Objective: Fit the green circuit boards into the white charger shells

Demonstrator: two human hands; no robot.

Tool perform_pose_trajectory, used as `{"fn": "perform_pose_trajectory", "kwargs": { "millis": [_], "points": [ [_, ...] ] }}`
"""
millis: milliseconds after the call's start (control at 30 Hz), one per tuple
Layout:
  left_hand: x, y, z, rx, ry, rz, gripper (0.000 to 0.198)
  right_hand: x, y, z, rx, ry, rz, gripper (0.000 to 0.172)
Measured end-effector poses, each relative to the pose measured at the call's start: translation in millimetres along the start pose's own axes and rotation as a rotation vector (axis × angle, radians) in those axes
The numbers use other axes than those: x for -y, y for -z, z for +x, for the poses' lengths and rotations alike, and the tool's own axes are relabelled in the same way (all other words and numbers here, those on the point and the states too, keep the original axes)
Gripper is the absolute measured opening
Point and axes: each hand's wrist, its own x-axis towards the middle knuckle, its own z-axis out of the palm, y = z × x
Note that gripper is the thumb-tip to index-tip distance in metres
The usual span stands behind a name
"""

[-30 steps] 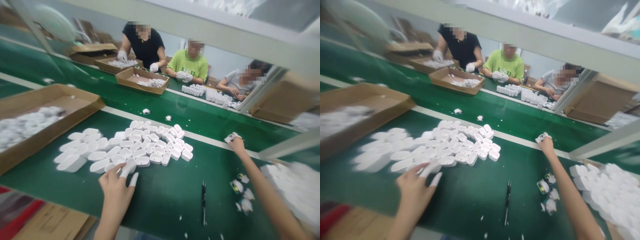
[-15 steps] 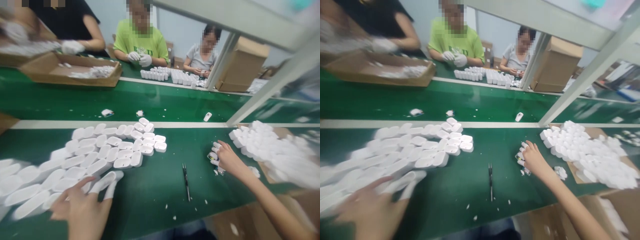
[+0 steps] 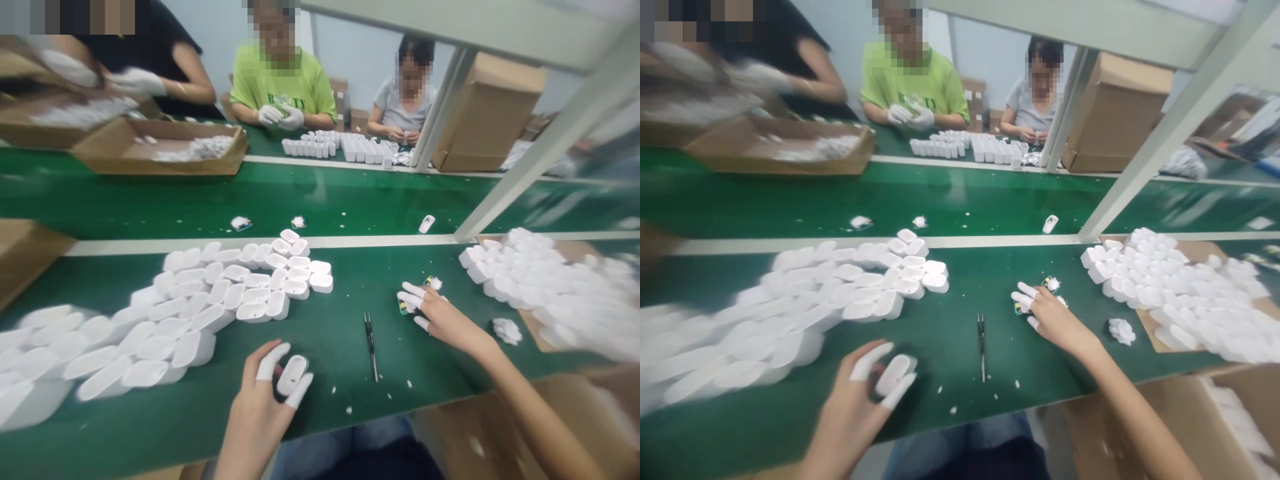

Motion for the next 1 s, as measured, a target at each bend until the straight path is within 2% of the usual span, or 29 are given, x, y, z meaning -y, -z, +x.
{"fn": "perform_pose_trajectory", "kwargs": {
  "millis": [67,133,200,267,400,500,567,667,733,800,867,933,1000],
  "points": [
    [11.1,4.3,1.2,0.100,-0.001,-0.053,0.056,-1.9,1.1,1.0,0.019,0.037,0.012,0.055],
    [23.2,9.6,3.1,0.216,-0.021,-0.099,0.067,-1.9,-1.4,4.0,0.022,0.020,-0.001,0.046],
    [30.0,14.3,6.0,0.322,-0.021,-0.146,0.069,-1.5,-5.8,7.3,0.015,-0.015,-0.028,0.035],
    [28.7,18.0,10.1,0.377,-0.008,-0.197,0.063,-2.4,-10.8,10.3,-0.001,-0.033,-0.049,0.031],
    [9.9,24.6,19.3,0.356,-0.060,-0.286,0.044,-12.3,-18.1,15.5,-0.032,0.033,-0.022,0.033],
    [-7.5,31.9,19.9,0.207,-0.113,-0.283,0.043,-19.3,-16.5,13.2,-0.072,0.070,0.000,0.033],
    [-19.9,37.0,16.3,0.105,-0.172,-0.301,0.043,-13.6,-9.5,4.1,-0.203,0.073,0.073,0.032],
    [-40.1,40.1,10.0,0.043,-0.268,-0.402,0.044,21.7,8.1,-19.1,-0.529,0.092,0.390,0.020],
    [-53.1,38.3,7.1,0.060,-0.330,-0.490,0.048,59.0,21.4,-33.9,-0.650,0.129,0.654,0.018],
    [-64.0,34.8,5.1,0.090,-0.389,-0.547,0.050,96.4,33.2,-42.3,-0.715,0.266,0.857,0.021],
    [-71.9,31.9,3.2,0.111,-0.432,-0.568,0.047,124.7,41.6,-43.6,-0.747,0.417,0.949,0.022],
    [-76.8,30.8,1.0,0.126,-0.444,-0.576,0.042,140.4,46.0,-40.6,-0.751,0.491,0.967,0.021],
    [-79.4,31.1,-1.4,0.141,-0.445,-0.587,0.041,146.2,46.9,-37.5,-0.741,0.498,0.957,0.019]
  ]
}}
